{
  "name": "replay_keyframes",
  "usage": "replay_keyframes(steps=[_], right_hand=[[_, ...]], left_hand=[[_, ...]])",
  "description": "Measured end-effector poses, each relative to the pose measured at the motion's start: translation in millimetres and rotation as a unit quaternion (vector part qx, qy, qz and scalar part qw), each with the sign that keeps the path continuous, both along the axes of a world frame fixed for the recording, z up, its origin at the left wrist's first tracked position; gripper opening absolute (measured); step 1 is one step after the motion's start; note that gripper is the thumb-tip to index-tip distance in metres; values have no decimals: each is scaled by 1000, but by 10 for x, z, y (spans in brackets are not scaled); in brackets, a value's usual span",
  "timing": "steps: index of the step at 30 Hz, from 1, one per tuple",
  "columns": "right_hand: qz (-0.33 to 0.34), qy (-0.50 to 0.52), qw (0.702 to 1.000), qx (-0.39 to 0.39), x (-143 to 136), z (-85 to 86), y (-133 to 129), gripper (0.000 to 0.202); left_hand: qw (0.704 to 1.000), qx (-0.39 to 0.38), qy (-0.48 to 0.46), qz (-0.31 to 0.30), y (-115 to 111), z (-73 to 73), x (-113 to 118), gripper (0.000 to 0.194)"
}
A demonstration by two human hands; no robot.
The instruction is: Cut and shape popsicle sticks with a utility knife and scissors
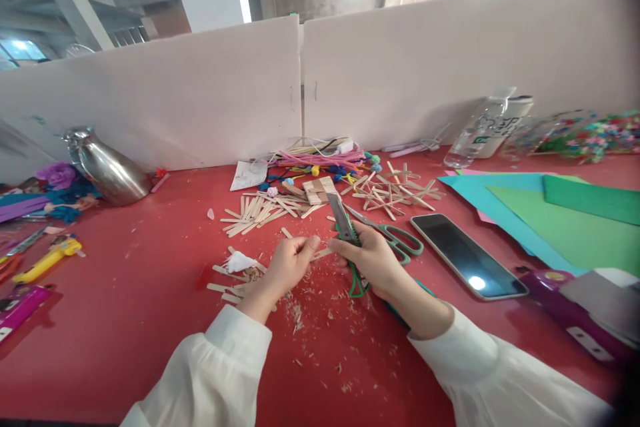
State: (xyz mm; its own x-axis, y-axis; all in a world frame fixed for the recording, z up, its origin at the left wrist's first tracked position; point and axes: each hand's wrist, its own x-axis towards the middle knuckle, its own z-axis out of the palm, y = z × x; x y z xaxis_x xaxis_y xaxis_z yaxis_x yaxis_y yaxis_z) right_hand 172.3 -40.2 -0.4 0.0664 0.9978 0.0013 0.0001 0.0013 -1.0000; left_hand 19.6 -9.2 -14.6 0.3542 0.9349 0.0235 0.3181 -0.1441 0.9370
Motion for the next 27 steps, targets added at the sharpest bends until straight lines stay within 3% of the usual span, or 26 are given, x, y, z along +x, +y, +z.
replay_keyframes(steps=[3,8,10,14,21,24,27], right_hand=[[-4,20,1000,-8,11,-7,-13,22],[-33,41,999,-4,80,-57,43,26],[-35,39,999,-1,109,-62,60,28],[-18,20,1000,0,122,-38,37,28],[52,49,997,-35,0,-46,-82,28],[61,69,994,-51,-43,-58,-103,30],[50,78,994,-54,-61,-60,-111,32]], left_hand=[[998,-55,-31,21,6,24,-3,41],[989,-117,-40,-77,-22,110,-29,37],[991,-98,-40,-82,-25,119,-39,32],[993,-79,-82,-10,-7,115,-37,23],[987,-15,-150,55,-53,118,7,37],[989,6,-137,46,-98,124,13,40],[995,12,-94,-3,-146,141,29,36]])
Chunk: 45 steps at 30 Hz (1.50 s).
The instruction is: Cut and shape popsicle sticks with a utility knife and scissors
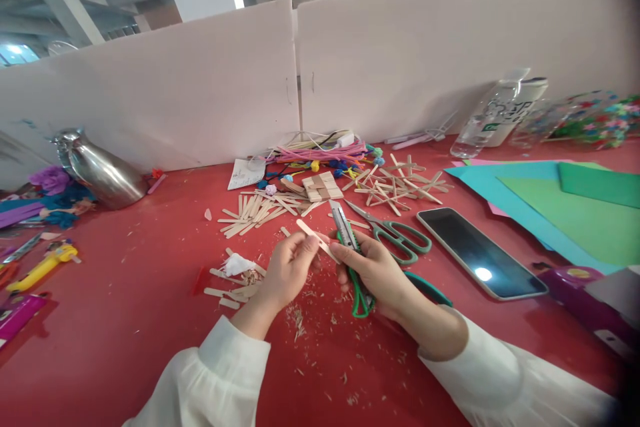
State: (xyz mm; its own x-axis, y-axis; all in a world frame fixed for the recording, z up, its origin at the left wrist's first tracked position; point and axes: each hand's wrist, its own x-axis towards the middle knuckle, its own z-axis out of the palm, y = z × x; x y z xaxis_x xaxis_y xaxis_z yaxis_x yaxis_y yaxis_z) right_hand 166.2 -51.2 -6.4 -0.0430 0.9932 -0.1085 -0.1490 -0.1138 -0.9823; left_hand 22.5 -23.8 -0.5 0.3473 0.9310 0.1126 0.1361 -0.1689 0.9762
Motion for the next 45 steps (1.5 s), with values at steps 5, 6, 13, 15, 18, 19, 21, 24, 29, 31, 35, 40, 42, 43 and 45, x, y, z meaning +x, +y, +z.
replay_keyframes(steps=[5,6,13,15,18,19,21,24,29,31,35,40,42,43,45], right_hand=[[-13,-38,999,28,-8,-19,-6,30],[-16,-54,998,37,-6,-23,-7,30],[-31,-210,966,149,77,26,-71,21],[-13,-260,948,185,94,57,-107,18],[14,-320,920,225,80,79,-150,12],[21,-334,913,234,68,78,-160,11],[31,-359,899,247,43,67,-173,11],[30,-384,886,259,19,42,-183,11],[17,-406,875,264,22,25,-195,9],[15,-410,874,261,21,30,-202,9],[17,-411,876,250,6,53,-211,11],[43,-394,893,213,-14,86,-225,14],[63,-375,909,169,-18,100,-239,15],[71,-366,917,145,-18,108,-246,15],[77,-356,925,111,-17,120,-258,16]], left_hand=[[999,31,25,-35,-43,0,38,26],[999,23,13,-25,-42,-4,41,26],[1000,-2,10,28,-2,-6,-10,28],[998,23,23,57,17,-1,-33,27],[993,47,43,97,52,0,-67,23],[992,52,50,104,64,-3,-76,22],[989,58,67,117,82,-12,-85,19],[987,61,81,125,81,-22,-78,20],[988,68,65,123,47,-23,-51,20],[985,80,82,126,44,-27,-46,22],[974,118,133,138,49,-39,-42,25],[960,180,161,144,41,-25,-37,23],[951,207,177,145,40,-24,-41,24],[946,220,192,145,42,-27,-44,26],[934,240,221,144,48,-38,-51,29]])
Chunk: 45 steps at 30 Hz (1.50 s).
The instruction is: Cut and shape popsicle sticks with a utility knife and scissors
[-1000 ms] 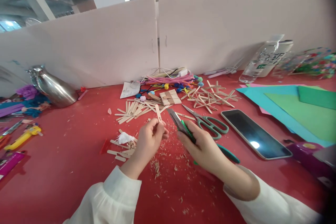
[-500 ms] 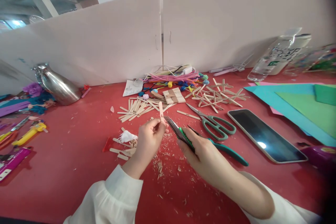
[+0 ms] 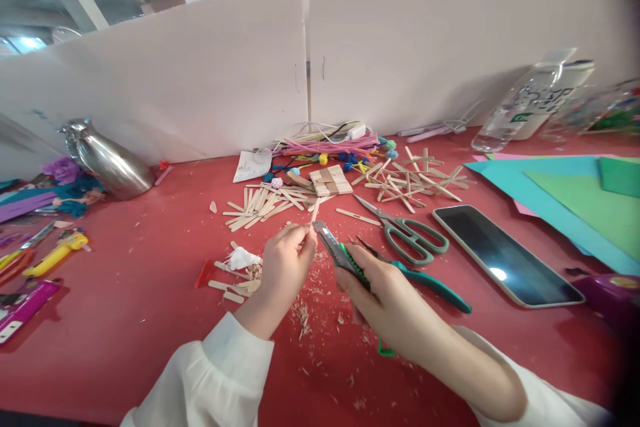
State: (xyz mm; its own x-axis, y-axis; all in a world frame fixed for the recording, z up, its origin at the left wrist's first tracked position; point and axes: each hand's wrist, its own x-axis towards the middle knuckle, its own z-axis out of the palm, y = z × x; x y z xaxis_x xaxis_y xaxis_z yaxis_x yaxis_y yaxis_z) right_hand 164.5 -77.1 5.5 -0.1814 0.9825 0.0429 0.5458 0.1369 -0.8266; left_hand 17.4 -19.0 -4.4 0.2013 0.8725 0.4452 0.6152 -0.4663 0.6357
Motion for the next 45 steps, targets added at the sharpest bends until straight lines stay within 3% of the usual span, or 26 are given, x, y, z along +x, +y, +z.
replay_keyframes(steps=[10,22,29,35,37,40,45], right_hand=[[-13,6,1000,-2,-8,0,-27,17],[-21,-100,992,73,-60,-86,-15,14],[-34,-123,990,54,-63,-137,-4,13],[-23,-86,996,-7,69,-7,58,14],[-4,-53,997,-48,129,32,84,15],[-10,-16,998,-55,175,42,97,18],[-8,-46,999,-3,120,17,51,18]], left_hand=[[999,28,36,17,1,-13,8,33],[991,83,101,-5,-3,-15,12,30],[988,58,145,7,-9,2,26,29],[984,31,174,11,41,-3,-1,30],[990,12,141,9,64,2,-34,29],[996,-82,17,-18,88,-2,-71,27],[952,-214,-205,-79,57,-31,-15,23]])
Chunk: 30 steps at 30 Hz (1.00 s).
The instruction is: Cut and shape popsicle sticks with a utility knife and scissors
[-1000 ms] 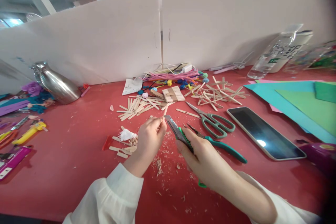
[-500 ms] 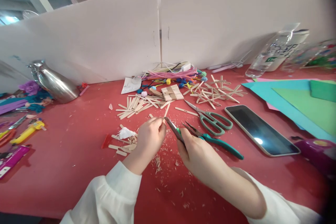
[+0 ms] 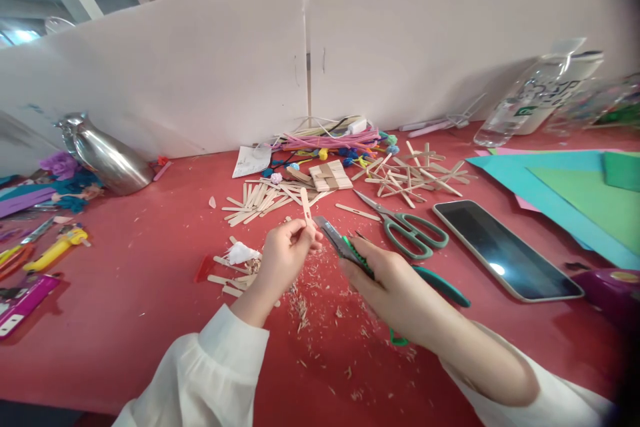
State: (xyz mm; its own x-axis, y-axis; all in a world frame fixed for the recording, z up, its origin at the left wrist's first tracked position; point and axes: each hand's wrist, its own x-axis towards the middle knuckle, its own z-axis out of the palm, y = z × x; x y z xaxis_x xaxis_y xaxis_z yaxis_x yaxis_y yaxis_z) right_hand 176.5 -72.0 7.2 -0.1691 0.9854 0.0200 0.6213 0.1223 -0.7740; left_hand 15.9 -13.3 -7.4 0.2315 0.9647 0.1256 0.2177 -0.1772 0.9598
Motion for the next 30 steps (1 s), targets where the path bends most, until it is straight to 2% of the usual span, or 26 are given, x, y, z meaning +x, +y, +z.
replay_keyframes(steps=[3,8,19,23,27,30], right_hand=[[1,-27,999,18,-34,17,-23,19],[10,-52,998,25,-41,52,-33,18],[2,-44,998,40,-72,16,-80,17],[-2,-23,1000,15,-105,13,-95,23],[-11,3,1000,13,-157,14,-135,26],[2,83,994,-68,-179,17,-185,28]], left_hand=[[999,-19,-40,-1,-31,-11,54,22],[999,-20,-38,17,-57,-39,75,19],[997,46,21,61,-72,-45,57,25],[990,99,64,76,-118,7,68,27],[967,186,140,103,-179,53,69,28],[944,250,175,124,-208,67,68,32]])
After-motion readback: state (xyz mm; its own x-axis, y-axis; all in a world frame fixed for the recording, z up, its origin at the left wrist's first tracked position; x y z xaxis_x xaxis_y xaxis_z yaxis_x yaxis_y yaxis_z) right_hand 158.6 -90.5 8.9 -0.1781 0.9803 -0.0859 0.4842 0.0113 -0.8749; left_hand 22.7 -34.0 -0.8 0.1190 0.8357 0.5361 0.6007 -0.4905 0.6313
